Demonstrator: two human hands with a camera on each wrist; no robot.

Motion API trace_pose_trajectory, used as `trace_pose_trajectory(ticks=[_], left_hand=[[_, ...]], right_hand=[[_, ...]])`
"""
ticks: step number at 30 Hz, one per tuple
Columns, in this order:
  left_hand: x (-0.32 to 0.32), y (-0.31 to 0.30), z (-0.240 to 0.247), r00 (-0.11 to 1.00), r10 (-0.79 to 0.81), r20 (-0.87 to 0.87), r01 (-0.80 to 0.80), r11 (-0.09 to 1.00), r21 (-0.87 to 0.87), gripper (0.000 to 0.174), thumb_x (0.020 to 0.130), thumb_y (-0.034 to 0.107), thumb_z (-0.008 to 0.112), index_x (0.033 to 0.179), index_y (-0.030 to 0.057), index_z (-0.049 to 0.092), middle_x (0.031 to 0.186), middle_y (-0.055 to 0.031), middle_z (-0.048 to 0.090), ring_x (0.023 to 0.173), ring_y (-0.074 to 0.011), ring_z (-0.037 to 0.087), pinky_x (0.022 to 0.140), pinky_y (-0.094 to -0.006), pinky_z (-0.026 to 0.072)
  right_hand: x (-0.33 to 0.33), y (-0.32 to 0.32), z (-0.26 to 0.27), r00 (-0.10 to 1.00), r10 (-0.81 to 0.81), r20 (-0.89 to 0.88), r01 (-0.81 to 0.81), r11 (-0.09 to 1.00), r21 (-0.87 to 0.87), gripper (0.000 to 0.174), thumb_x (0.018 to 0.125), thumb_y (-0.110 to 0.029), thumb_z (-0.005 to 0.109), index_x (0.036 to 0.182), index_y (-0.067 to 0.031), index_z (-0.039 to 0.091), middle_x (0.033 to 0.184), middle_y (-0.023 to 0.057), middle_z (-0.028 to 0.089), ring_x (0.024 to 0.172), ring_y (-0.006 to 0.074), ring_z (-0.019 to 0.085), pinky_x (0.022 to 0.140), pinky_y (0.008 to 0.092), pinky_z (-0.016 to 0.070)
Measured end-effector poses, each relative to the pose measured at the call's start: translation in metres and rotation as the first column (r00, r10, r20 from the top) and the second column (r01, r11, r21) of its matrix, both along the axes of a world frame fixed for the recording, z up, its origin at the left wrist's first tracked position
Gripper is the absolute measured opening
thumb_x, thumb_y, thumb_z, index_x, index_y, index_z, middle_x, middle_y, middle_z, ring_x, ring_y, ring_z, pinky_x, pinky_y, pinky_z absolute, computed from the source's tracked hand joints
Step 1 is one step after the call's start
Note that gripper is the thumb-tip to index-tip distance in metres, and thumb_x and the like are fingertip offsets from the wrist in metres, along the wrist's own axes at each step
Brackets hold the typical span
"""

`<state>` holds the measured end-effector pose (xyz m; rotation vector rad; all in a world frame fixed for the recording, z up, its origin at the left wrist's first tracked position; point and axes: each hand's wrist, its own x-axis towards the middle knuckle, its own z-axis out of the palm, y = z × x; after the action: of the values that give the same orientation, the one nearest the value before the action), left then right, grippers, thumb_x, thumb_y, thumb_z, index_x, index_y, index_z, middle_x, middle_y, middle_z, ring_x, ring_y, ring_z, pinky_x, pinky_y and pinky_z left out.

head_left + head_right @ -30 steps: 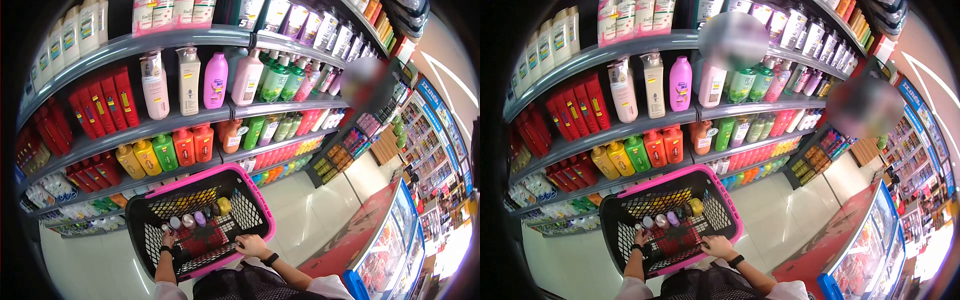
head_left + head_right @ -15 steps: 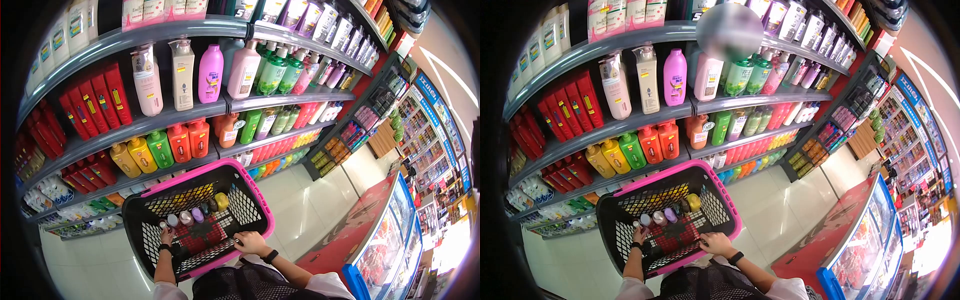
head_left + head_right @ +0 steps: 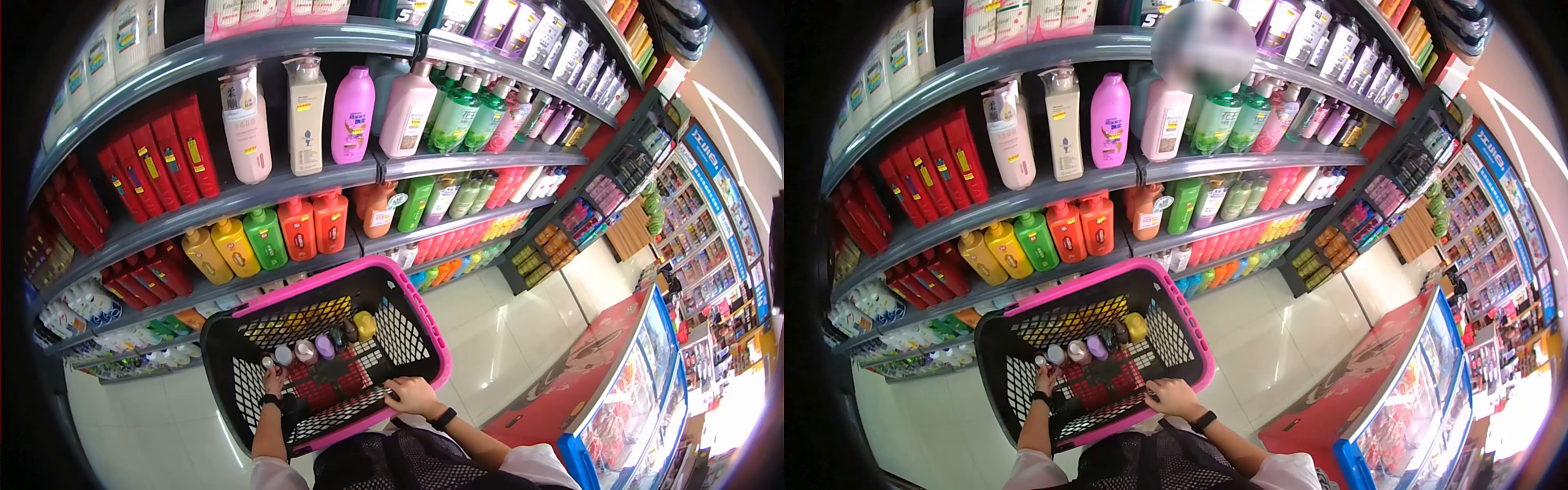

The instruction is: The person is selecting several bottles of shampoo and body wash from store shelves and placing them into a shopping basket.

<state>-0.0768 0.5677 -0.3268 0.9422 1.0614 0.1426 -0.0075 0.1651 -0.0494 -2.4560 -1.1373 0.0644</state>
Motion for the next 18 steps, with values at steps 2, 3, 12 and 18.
trace_pose_trajectory(ticks=[2, 3, 12, 18], left_hand=[[0.0001, -0.001, 0.0026, 1.0, -0.004, -0.011, 0.004, 0.999, 0.035, 0.033, 0.096, 0.045, 0.051, 0.099, 0.0129, 0.058, 0.086, 0.002, 0.062, 0.072, -0.0104, 0.064, 0.052, -0.0209, 0.0358], [-0.0002, -0.0016, 0.004, 1.0, -0.002, -0.013, 0.003, 0.999, 0.035, 0.033, 0.096, 0.045, 0.051, 0.099, 0.0129, 0.058, 0.086, 0.002, 0.062, 0.072, -0.0104, 0.064, 0.052, -0.0209, 0.0358], [0.0, -0.0006, 0.0061, 0.998, -0.042, -0.046, 0.045, 0.997, 0.062, 0.031, 0.098, 0.043, 0.048, 0.099, 0.0137, 0.058, 0.09, 0.0031, 0.062, 0.085, -0.0127, 0.067, 0.057, -0.0213, 0.0376], [-0.0034, -0.0041, 0.0038, 1.0, -0.007, -0.012, 0.008, 0.998, 0.063, 0.031, 0.098, 0.043, 0.048, 0.096, 0.014, 0.058, 0.091, 0.0035, 0.062, 0.085, -0.0133, 0.067, 0.06, -0.0225, 0.0388]], right_hand=[[-0.0004, -0.0005, -0.0002, 1.0, 0.001, -0.003, -0.001, 1.0, -0.011, 0.021, 0.079, -0.028, 0.059, 0.086, -0.0083, 0.062, 0.072, 0.0074, 0.064, 0.068, 0.0253, 0.065, 0.058, 0.038, 0.0527], [-0.0007, -0.0008, -0.0002, 1.0, 0.001, -0.004, -0.001, 1.0, -0.022, 0.021, 0.079, -0.028, 0.059, 0.086, -0.0083, 0.062, 0.072, 0.0075, 0.064, 0.068, 0.0254, 0.065, 0.058, 0.0379, 0.0527], [-0.0004, -0.0002, 0.0006, 1.0, -0.001, 0.002, 0.001, 1.0, -0.013, 0.022, 0.079, -0.028, 0.059, 0.087, -0.0081, 0.062, 0.073, 0.0079, 0.064, 0.068, 0.0256, 0.065, 0.058, 0.0382, 0.0528], [-0.0016, -0.0019, 0.0012, 1.0, -0.004, -0.016, 0.003, 0.999, -0.044, 0.022, 0.079, -0.027, 0.059, 0.088, -0.008, 0.063, 0.072, 0.0079, 0.064, 0.068, 0.0259, 0.065, 0.059, 0.0382, 0.0532]])
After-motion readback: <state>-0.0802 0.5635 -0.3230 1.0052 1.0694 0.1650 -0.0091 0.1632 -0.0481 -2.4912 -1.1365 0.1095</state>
